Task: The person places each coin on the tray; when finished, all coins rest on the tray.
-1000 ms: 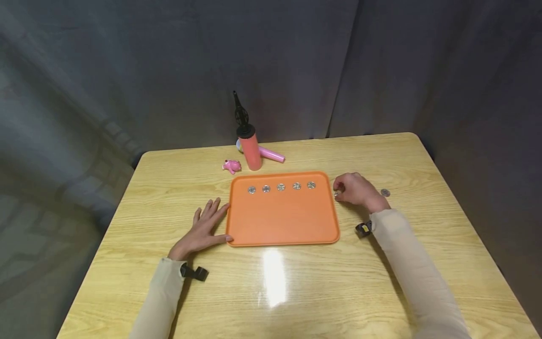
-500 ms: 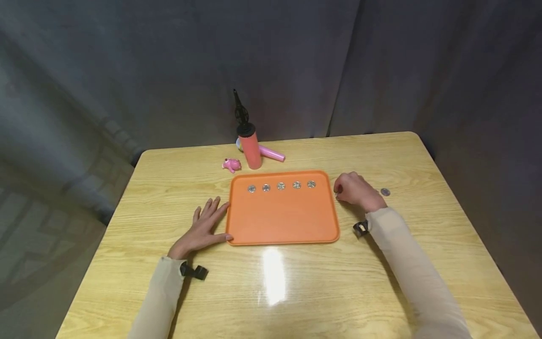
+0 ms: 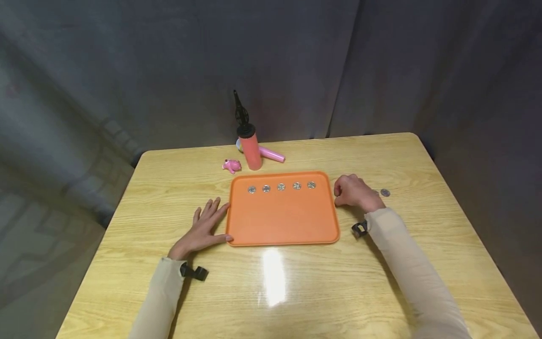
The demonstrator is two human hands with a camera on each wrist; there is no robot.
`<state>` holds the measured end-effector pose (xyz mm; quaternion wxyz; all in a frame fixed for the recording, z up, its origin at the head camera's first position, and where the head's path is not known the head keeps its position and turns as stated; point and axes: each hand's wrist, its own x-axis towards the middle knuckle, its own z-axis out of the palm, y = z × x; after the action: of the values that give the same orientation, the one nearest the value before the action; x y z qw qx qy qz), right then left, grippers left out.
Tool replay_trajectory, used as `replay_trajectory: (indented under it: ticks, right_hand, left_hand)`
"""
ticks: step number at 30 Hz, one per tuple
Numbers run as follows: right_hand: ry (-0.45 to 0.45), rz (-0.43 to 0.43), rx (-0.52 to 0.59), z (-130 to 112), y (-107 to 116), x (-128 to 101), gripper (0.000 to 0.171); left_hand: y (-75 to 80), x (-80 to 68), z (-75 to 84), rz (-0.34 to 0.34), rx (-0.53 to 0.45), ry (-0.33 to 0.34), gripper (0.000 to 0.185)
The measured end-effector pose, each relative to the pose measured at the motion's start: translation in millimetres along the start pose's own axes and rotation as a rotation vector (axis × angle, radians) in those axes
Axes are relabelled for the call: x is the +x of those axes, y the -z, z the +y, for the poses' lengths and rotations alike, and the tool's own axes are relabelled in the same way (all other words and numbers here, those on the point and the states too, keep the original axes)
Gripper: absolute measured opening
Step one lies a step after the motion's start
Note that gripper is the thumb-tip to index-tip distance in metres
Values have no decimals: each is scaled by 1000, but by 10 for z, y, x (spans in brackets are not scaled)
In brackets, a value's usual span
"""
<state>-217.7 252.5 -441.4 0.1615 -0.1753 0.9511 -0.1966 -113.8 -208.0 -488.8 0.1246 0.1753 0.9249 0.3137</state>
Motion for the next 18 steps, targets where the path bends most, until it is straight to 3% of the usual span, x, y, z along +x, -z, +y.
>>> replay_trajectory:
  ticks: [8, 12, 18]
  right_hand:
    - [12, -30, 73, 2, 18, -46, 8]
    - [-20, -52, 175, 33, 29, -75, 6]
    - [-52, 31, 212, 11, 92, -77, 8]
  left_hand:
    - [12, -3, 4, -2, 0, 7, 98]
    - [15, 0, 11, -6, 1, 9, 98]
    - [20, -2, 11, -5, 3, 8, 98]
